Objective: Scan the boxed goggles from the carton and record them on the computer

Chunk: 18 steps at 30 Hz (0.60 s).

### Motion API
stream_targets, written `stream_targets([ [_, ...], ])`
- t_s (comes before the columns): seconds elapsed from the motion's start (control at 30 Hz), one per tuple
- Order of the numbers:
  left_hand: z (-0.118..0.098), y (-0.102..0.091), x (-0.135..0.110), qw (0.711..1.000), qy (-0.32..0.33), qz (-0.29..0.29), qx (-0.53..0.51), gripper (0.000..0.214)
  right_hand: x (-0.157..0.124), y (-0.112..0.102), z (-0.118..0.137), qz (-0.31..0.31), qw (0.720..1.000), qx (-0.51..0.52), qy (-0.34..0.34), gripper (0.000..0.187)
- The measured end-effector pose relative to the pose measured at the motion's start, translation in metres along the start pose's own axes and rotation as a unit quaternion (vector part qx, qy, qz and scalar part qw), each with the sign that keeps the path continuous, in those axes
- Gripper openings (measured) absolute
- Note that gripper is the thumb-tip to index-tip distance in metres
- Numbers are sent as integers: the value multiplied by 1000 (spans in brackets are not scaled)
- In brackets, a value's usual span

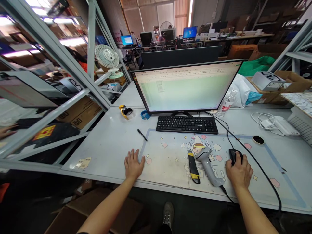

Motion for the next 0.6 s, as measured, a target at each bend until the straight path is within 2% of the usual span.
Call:
stream_targets([
  [0.3,0,-1,-4,1000,9,5,14,67,-2,-7,2,-7,1000,-16,-12,68],
  [0.5,-3,-6,0,1000,2,8,19,66,3,7,-1,-2,1000,-13,-12,66],
  [0.6,-2,-17,-4,1000,8,2,11,69,11,-15,17,37,999,-6,22,62],
])
Point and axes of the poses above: each hand's wrist, its own x-axis towards the middle knuckle, its own y-axis out of the palm, z = x × y, the point moved 10 cm from there along x, towards the middle knuckle, and after that the axes turned 12 degrees about -z, right-handed, at the moved point
